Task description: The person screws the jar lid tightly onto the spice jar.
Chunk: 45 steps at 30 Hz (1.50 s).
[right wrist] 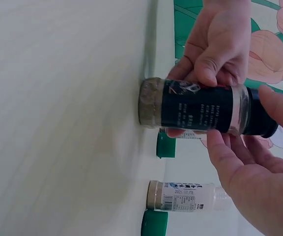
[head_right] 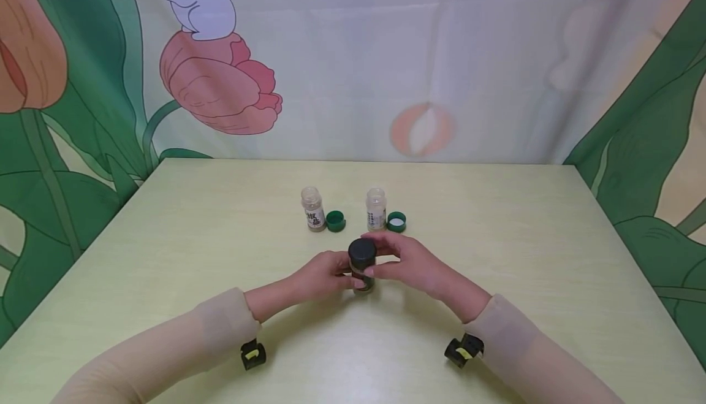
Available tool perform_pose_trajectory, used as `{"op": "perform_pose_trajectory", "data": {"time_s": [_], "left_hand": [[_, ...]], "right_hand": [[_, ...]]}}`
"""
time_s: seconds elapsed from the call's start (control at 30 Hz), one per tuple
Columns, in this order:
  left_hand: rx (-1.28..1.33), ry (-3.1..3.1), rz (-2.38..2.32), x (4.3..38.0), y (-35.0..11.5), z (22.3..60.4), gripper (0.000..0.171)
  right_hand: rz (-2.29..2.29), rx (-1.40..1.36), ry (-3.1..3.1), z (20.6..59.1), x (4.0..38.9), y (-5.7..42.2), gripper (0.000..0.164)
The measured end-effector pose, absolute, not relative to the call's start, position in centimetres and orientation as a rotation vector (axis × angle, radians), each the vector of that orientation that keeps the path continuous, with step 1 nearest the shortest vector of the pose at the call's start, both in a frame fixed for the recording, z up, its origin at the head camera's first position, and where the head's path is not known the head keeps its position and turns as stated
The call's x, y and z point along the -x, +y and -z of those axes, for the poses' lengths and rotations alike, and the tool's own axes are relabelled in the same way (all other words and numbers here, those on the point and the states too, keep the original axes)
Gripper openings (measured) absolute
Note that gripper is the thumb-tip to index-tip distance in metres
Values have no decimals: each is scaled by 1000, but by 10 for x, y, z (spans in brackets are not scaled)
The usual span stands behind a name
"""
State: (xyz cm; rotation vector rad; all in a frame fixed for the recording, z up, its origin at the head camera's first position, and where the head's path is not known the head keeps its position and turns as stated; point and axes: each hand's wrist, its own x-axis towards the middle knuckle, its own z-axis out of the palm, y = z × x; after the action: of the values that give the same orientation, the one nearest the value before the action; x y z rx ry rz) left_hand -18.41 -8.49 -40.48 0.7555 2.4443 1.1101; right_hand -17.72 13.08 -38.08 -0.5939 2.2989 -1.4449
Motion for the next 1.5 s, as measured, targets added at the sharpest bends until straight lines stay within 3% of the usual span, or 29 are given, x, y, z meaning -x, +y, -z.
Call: {"op": "perform_pose_trajectory", "data": {"time_s": [0.37, 1.5], "left_hand": [[-726, 2430, -1124, 182, -84, 403, 23], [-817, 2456, -1064, 185, -86, 404, 24]], "right_hand": [[1443, 573, 2345, 384, 179, 129, 50], [1439, 583, 2317, 384, 180, 131, 53]]}}
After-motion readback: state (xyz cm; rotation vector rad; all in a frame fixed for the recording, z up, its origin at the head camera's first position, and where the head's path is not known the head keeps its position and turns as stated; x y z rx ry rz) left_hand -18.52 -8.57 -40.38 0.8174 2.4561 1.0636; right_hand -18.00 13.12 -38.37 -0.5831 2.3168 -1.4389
